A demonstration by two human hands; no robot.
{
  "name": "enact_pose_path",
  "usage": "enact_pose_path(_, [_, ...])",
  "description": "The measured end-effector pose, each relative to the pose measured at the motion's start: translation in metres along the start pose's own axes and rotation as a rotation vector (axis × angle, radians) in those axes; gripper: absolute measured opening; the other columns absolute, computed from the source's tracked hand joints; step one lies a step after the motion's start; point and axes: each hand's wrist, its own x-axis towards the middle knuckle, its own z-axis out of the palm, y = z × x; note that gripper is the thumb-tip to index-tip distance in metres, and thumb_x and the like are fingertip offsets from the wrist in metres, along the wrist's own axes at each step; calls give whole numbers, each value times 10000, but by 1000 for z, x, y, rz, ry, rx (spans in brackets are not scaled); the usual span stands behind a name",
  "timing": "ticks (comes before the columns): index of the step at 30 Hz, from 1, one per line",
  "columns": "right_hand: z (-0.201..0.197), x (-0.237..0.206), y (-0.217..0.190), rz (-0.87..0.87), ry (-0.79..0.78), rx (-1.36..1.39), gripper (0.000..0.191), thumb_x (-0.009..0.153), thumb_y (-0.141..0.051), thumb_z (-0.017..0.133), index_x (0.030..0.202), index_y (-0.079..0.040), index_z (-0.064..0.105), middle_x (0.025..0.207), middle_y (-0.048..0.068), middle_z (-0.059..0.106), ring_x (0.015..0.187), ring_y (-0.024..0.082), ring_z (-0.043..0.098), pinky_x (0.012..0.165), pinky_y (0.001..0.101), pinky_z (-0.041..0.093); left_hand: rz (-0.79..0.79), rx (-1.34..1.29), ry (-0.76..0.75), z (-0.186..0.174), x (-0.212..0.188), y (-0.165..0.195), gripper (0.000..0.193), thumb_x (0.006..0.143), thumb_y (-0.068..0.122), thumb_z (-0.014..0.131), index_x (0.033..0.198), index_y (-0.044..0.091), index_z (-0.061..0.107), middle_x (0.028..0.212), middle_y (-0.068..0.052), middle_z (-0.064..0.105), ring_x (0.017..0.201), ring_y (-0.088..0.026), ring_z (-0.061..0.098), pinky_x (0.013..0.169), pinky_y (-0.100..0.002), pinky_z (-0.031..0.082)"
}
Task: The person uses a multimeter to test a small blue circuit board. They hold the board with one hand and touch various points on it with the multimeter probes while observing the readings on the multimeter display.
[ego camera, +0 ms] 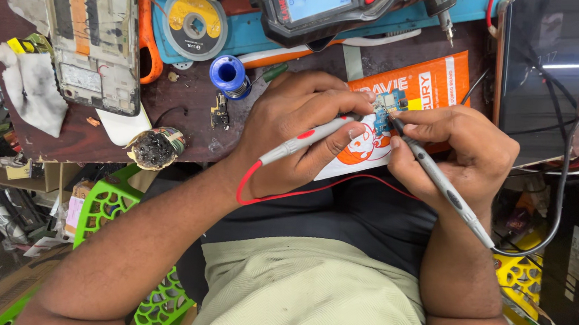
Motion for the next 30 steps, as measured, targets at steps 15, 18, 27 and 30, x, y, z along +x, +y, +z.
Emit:
enact_pose_path(15, [0,5,-5,-27,-12,-52,194,800,-12,811,858,40,634,957,179,740,774,185,722,658,243,556,9,28,-1,2,-1,-1,186,1059,238,691,1186,104,715,1110,-68,722,1052,-239,679,924,-379,490])
enact_pose_path(18, [0,5,-5,-23,-15,-56,195,798,-13,813,858,40,635,957,179,741,804,194,722,656,243,555,11,29,-3,2,-1,-1,187,1056,234,691,1187,102,715,1109,-70,723,1046,-240,678,930,-388,487])
enact_pose_path(27, [-1,2,-1,-2,-19,-40,184,828,-17,813,873,39,643,970,173,750,790,179,729,677,237,561,21,32,3,2,0,-1,169,1059,222,693,1184,109,711,1099,-60,727,1046,-235,685,876,-361,480])
enact_pose_path(30, [0,4,-3,-13,-10,-40,193,800,-12,807,858,42,631,957,184,738,818,204,728,668,248,560,25,33,10,2,0,0,166,1059,219,697,1185,112,709,1100,-64,723,1039,-235,684,871,-357,480])
